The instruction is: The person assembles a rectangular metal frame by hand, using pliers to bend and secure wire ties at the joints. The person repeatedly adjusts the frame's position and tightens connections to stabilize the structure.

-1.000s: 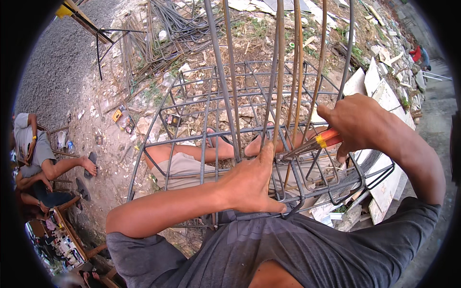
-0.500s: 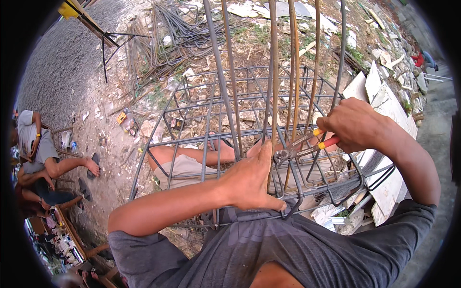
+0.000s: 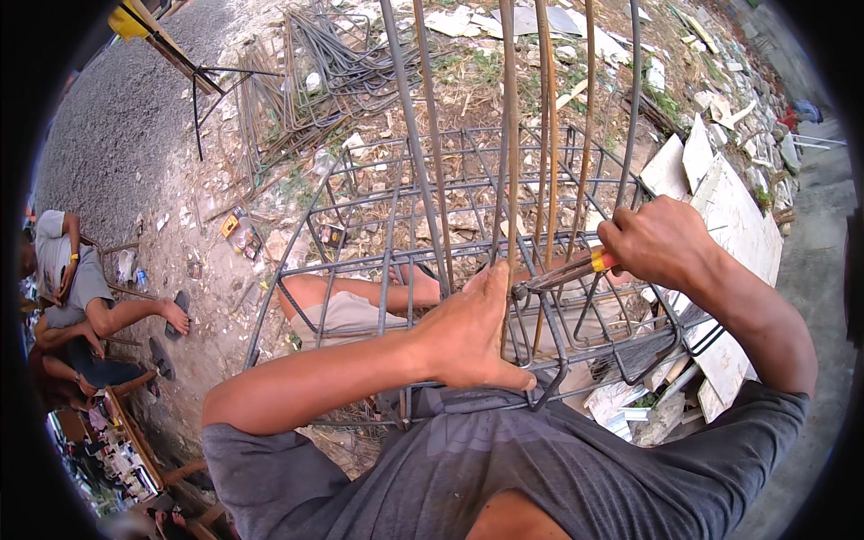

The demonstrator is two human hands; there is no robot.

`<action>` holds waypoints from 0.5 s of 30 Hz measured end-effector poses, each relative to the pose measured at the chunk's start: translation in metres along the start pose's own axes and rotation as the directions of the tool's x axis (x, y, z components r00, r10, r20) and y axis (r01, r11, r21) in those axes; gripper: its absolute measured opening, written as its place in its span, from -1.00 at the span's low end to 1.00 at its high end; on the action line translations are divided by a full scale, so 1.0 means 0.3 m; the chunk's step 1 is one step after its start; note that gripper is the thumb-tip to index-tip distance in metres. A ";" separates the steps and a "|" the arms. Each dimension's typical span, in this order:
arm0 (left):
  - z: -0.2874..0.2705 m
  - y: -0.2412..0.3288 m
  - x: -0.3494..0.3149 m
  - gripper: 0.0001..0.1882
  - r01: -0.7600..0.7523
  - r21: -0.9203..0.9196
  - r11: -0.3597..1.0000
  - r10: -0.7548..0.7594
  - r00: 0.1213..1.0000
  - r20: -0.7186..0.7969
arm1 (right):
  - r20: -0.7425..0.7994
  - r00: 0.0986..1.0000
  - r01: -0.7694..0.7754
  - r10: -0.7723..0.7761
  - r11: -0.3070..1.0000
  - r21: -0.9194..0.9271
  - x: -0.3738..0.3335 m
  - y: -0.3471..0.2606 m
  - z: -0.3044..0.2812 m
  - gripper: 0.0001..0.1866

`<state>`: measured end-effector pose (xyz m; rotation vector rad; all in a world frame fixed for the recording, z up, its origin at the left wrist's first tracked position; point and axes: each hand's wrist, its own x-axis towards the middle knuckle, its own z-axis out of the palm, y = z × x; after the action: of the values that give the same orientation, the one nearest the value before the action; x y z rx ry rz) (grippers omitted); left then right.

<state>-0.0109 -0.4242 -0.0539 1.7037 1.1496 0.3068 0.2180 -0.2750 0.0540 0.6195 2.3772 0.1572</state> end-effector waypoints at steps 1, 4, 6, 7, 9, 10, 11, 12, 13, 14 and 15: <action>-0.003 0.004 0.002 0.58 0.010 -0.001 1.000 -0.010 1.000 0.013 | 0.059 0.998 -0.007 0.006 1.000 0.017 0.032 0.019 -0.016 -0.74; -0.009 0.013 0.008 0.58 0.033 0.022 0.999 -0.034 0.998 0.046 | 0.487 0.872 -0.028 -0.051 0.988 0.153 0.107 0.049 -0.144 -0.75; -0.002 -0.001 -0.002 0.58 0.011 0.017 1.000 -0.011 1.000 0.014 | 0.713 0.699 -0.131 -0.059 0.969 0.209 0.147 0.038 -0.230 -0.73; 0.018 -0.026 -0.006 0.57 -0.024 0.003 1.000 0.024 0.999 -0.023 | 0.668 0.742 -0.116 -0.063 0.969 0.220 0.151 0.039 -0.219 -0.73; 0.007 -0.021 -0.007 0.55 -0.034 -0.023 0.999 0.033 0.999 -0.033 | 0.572 0.819 -0.096 -0.049 0.970 0.221 0.135 0.053 -0.161 -0.72; -0.020 0.010 -0.009 0.53 -0.001 -0.032 0.999 0.001 1.000 0.004 | 0.183 0.977 0.083 -0.106 0.988 0.133 0.086 0.051 -0.103 -0.65; -0.028 0.016 -0.010 0.52 0.028 -0.038 0.999 -0.028 0.999 0.021 | 0.280 0.960 -0.022 0.011 0.999 0.036 0.073 -0.005 -0.174 -0.63; -0.036 0.023 -0.009 0.51 0.045 -0.040 0.998 -0.043 0.998 0.044 | 0.006 0.996 0.092 -0.092 0.995 -0.037 0.040 -0.004 -0.115 -0.64; -0.031 0.018 -0.005 0.51 0.040 -0.038 0.998 -0.038 0.998 0.048 | -0.260 0.942 0.180 -0.211 0.974 -0.139 0.014 0.011 -0.053 -0.64; -0.025 0.016 0.001 0.51 0.034 -0.036 0.999 -0.033 0.998 0.051 | -0.408 0.866 0.169 -0.289 0.937 -0.304 0.005 0.016 -0.037 -0.66; -0.020 0.014 0.002 0.51 0.039 -0.023 0.999 -0.038 0.998 0.042 | -0.526 0.760 0.125 -0.382 0.880 -0.459 -0.002 0.019 -0.026 -0.68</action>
<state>-0.0124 -0.4203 -0.0479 1.6584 1.1423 0.2588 0.2157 -0.2698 0.0619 0.0140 2.8852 0.8080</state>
